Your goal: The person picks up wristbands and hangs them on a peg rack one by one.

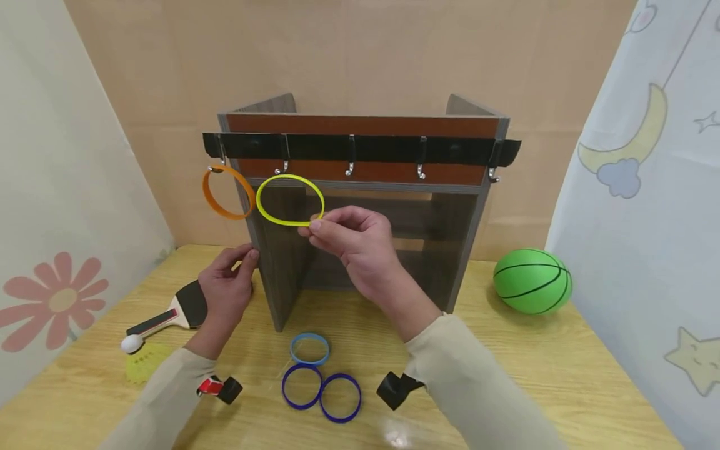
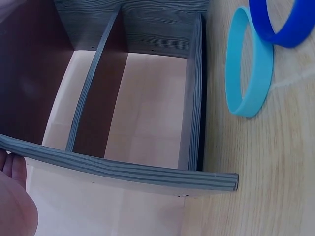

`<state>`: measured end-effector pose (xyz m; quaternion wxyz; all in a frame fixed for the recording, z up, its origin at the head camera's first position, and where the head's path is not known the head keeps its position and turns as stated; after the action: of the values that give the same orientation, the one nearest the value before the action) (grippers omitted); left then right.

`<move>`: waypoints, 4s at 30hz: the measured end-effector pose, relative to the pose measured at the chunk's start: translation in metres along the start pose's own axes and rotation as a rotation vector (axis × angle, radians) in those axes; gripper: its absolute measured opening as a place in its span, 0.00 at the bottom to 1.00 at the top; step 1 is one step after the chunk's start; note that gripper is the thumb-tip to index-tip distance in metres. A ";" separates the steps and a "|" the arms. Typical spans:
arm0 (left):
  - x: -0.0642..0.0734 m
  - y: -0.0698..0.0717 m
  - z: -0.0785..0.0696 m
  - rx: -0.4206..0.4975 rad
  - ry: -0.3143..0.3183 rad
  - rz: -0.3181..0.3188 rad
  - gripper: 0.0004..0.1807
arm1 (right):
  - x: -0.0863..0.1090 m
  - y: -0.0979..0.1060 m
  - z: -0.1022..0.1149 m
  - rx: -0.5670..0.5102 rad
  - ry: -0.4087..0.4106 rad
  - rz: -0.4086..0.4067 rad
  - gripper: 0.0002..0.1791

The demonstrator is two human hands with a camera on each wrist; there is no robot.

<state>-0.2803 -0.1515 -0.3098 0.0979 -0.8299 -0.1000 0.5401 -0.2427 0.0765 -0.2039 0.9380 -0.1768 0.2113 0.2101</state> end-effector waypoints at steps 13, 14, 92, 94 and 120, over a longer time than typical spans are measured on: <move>0.000 0.000 0.000 0.005 0.001 0.009 0.05 | -0.012 -0.005 -0.001 -0.033 0.035 -0.041 0.13; 0.000 0.000 0.000 0.010 0.004 0.010 0.05 | -0.013 -0.005 -0.001 -0.029 0.036 -0.043 0.13; 0.001 0.002 0.002 0.013 0.022 -0.003 0.05 | 0.126 0.078 -0.114 0.676 -0.490 0.254 0.07; 0.001 0.001 0.002 0.017 0.018 0.001 0.05 | 0.128 0.079 -0.116 0.680 -0.506 0.252 0.07; 0.000 0.000 -0.001 -0.012 0.055 0.000 0.05 | 0.133 0.077 -0.131 0.738 -0.564 0.256 0.07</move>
<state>-0.2790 -0.1518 -0.3093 0.0955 -0.8449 -0.1005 0.5166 -0.2113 0.1289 -0.3963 0.9254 0.2594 0.0292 0.2747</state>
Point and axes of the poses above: each hand's wrist, its own x-axis away from the middle knuckle, its own y-axis out of the back of the hand, z = x × y, the point moved 3 cm from there along -x, towards the middle knuckle, and after that the axes turned 11 degrees about x, right-handed, at the moved point
